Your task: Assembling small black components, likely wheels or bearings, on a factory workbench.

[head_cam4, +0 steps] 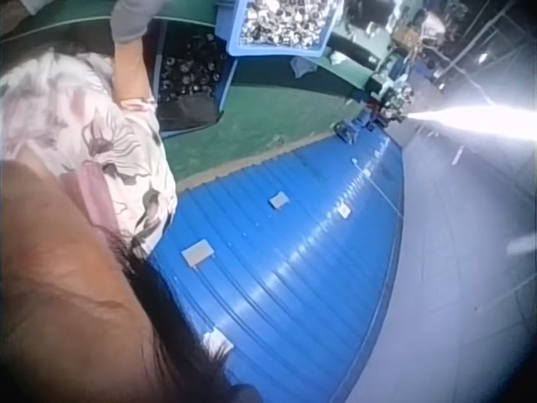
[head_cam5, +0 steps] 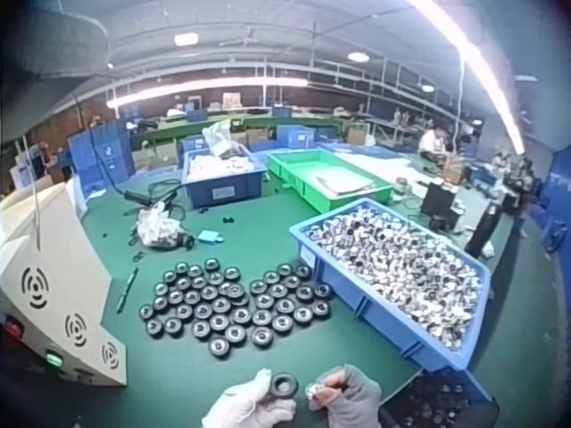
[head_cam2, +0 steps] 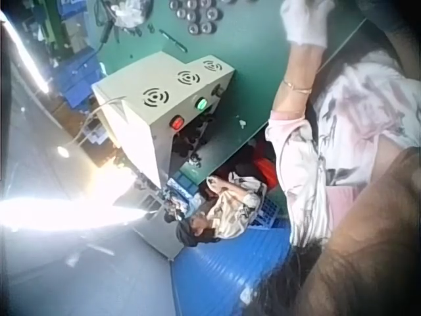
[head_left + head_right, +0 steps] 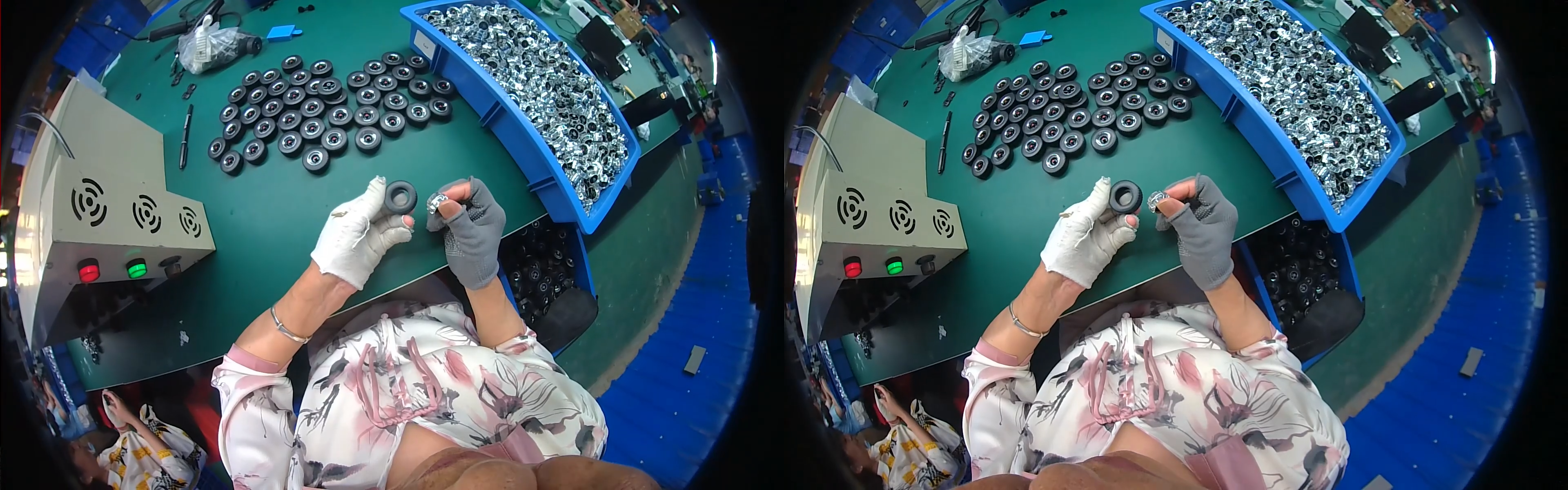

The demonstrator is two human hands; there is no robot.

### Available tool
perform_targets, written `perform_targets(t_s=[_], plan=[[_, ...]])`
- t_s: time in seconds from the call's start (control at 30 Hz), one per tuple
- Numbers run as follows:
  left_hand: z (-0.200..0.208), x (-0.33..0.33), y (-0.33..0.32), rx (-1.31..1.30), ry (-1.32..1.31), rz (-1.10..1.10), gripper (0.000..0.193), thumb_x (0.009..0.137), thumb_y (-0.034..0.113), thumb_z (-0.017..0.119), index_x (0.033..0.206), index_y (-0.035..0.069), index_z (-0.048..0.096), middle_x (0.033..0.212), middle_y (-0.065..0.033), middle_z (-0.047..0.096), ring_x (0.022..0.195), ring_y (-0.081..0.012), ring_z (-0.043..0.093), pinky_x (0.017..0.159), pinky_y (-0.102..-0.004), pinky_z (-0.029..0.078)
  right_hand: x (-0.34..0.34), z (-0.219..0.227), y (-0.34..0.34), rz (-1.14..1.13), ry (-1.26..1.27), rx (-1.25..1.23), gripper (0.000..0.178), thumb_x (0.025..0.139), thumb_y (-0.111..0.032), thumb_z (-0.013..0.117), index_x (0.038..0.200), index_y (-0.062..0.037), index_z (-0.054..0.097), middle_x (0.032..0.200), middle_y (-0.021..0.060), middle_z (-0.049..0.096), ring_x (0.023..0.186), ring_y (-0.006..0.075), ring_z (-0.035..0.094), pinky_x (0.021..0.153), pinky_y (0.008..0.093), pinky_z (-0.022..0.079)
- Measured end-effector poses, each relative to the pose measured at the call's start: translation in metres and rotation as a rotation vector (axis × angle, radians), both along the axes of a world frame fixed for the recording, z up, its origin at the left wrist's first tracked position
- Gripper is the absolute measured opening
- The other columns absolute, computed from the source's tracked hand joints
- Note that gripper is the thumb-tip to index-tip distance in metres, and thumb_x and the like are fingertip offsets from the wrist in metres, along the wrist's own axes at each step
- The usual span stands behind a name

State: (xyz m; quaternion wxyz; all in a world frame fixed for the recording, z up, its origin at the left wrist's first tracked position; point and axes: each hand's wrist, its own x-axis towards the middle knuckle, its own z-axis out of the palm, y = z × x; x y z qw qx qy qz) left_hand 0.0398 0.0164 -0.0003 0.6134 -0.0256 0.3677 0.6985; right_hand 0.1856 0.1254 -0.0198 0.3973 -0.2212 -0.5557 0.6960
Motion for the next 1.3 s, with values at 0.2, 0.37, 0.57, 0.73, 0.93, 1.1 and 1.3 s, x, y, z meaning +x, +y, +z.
perform_targets(t_s=[0.2, 0.37, 0.57, 0.73, 0.93, 1.1, 1.3], plan=[[-0.001, 0.0, 0.0, 0.008, 0.008, -0.005, 0.032, 0.102, 0.033, 0.061, 0.109, 0.001, 0.062, 0.1, -0.0105, 0.065, 0.084, -0.022, 0.066, 0.071, -0.0322, 0.057, 0.0, 0.001, 0.0, -0.001, -0.005, 0.006, 0.021, 0.095, -0.019, 0.071, 0.094, -0.0011, 0.06, 0.084, 0.0055, 0.063, 0.066, 0.01, 0.059, 0.061, 0.0231, 0.046], [-0.005, 0.005, -0.001, 0.079, 0.073, 0.002, 0.027, 0.1, 0.029, 0.064, 0.107, 0.003, 0.065, 0.099, -0.007, 0.066, 0.088, -0.0191, 0.066, 0.08, -0.0337, 0.055, 0.0, 0.001, 0.0, 0.004, 0.003, 0.009, 0.02, 0.095, -0.018, 0.071, 0.093, -0.001, 0.06, 0.083, 0.0055, 0.063, 0.066, 0.0099, 0.058, 0.061, 0.0229, 0.046], [-0.008, 0.005, -0.001, 0.159, 0.163, -0.036, 0.02, 0.097, 0.021, 0.069, 0.108, 0.004, 0.067, 0.098, -0.0026, 0.067, 0.093, -0.0129, 0.064, 0.09, -0.032, 0.05, 0.0, 0.001, 0.001, 0.006, -0.008, 0.017, 0.02, 0.095, -0.017, 0.071, 0.092, -0.001, 0.059, 0.084, 0.0059, 0.062, 0.066, 0.0102, 0.058, 0.061, 0.0232, 0.046], [-0.013, 0.005, -0.001, 0.207, 0.212, -0.036, 0.023, 0.096, 0.019, 0.07, 0.112, 0.003, 0.065, 0.098, -0.0023, 0.067, 0.093, -0.012, 0.063, 0.091, -0.0307, 0.048, 0.001, -0.001, 0.003, 0.034, 0.005, 0.037, 0.018, 0.094, -0.014, 0.07, 0.094, -0.0011, 0.058, 0.088, 0.0069, 0.063, 0.07, 0.0106, 0.059, 0.063, 0.0235, 0.047], [-0.016, 0.01, 0.001, 0.215, 0.237, 0.004, 0.028, 0.095, 0.014, 0.07, 0.118, -0.002, 0.062, 0.106, -0.0062, 0.068, 0.099, -0.0154, 0.065, 0.095, -0.0323, 0.05, -0.003, 0.017, 0.01, 0.165, 0.008, -0.142, 0.01, 0.092, -0.007, 0.065, 0.098, -0.0014, 0.058, 0.099, 0.0075, 0.063, 0.081, 0.0099, 0.059, 0.066, 0.0223, 0.046], [-0.007, 0.015, 0.003, 0.154, 0.24, 0.103, 0.03, 0.095, 0.011, 0.07, 0.12, -0.003, 0.061, 0.111, -0.0088, 0.067, 0.1, -0.0178, 0.065, 0.093, -0.032, 0.052, -0.003, 0.028, 0.009, 0.275, -0.306, 0.061, 0.024, 0.089, -0.004, 0.066, 0.112, 0.0031, 0.063, 0.092, 0.0042, 0.063, 0.079, 0.008, 0.056, 0.067, 0.0211, 0.045], [-0.013, 0.012, 0.004, 0.19, 0.219, 0.154, 0.025, 0.098, 0.015, 0.067, 0.114, -0.004, 0.064, 0.108, -0.0086, 0.068, 0.098, -0.0153, 0.065, 0.091, -0.0306, 0.053, -0.013, 0.014, 0.003, 0.099, -0.329, 0.395, 0.016, 0.082, -0.003, 0.074, 0.097, 0.0014, 0.07, 0.085, 0.0, 0.06, 0.075, 0.006, 0.052, 0.067, 0.023, 0.043]])
